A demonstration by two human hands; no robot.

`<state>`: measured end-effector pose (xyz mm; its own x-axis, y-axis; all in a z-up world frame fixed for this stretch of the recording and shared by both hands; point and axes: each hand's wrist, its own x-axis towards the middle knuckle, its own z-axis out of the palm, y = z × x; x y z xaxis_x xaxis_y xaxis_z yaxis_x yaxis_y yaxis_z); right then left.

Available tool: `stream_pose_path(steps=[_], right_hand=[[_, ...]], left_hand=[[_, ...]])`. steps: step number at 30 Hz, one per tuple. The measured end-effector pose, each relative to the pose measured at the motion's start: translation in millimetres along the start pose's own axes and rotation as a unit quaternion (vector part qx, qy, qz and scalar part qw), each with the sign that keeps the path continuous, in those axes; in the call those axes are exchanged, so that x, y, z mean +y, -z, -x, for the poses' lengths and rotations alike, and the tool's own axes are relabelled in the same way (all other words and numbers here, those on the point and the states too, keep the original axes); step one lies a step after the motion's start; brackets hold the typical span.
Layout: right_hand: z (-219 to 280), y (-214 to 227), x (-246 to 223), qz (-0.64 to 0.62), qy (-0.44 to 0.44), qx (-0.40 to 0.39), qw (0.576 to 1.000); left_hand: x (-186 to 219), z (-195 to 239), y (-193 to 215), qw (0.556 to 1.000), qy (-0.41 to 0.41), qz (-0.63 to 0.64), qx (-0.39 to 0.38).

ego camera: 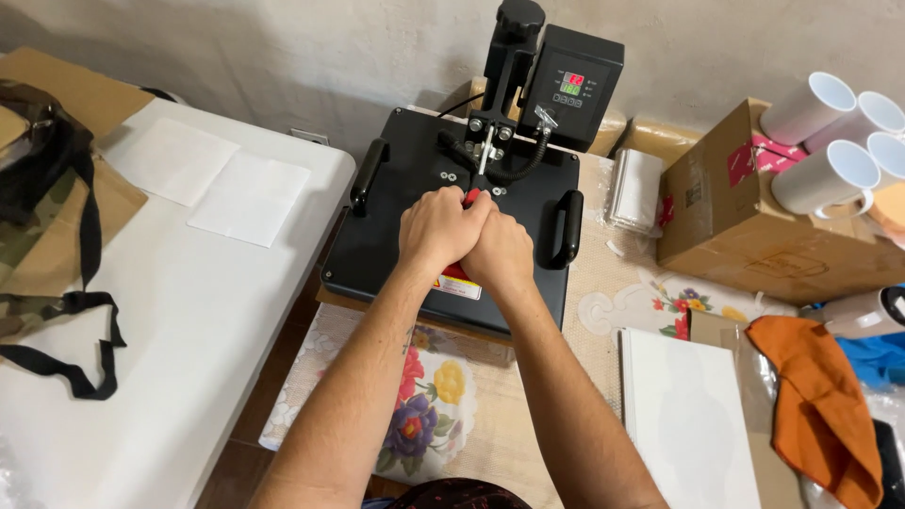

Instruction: The person prepares a substrate for printing by aligning a transfer sheet, covering it with a teflon sheet, and then engaging the heat press lever.

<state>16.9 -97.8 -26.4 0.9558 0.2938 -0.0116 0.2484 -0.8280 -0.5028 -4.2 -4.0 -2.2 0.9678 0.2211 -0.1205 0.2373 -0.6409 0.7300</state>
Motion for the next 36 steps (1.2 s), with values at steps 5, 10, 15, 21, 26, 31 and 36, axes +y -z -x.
stream_pose_path(steps=[5, 10, 15, 21, 26, 31, 36], right_hand=[[1, 2, 1, 0.009, -0.001, 0.003, 1.000], [-2, -1, 8, 0.000, 0.000, 0.013, 1.000], [-6, -1, 7, 0.016, 0.002, 0.014, 1.000], [-3, -1, 4, 0.004, -0.009, 0.021, 1.000], [-3, -5, 9, 0.001, -0.012, 0.020, 1.000], [-8, -18, 17, 0.022, -0.006, 0.030, 0.999], [-8, -21, 16, 0.012, -0.002, 0.042, 0.999]], left_hand=[[-1, 0, -2, 1.000, -0.005, 0.010, 0.007], [-2, -4, -3, 1.000, -0.012, 0.001, -0.004], [-3, -5, -3, 1.000, -0.013, -0.003, -0.008], [-5, -9, -1, 1.000, -0.003, -0.011, -0.029], [-7, -11, -1, 0.999, -0.004, -0.017, -0.037], [-3, -8, 3, 0.998, 0.008, -0.030, -0.046], [-6, -10, 2, 0.998, 0.004, -0.036, -0.044]])
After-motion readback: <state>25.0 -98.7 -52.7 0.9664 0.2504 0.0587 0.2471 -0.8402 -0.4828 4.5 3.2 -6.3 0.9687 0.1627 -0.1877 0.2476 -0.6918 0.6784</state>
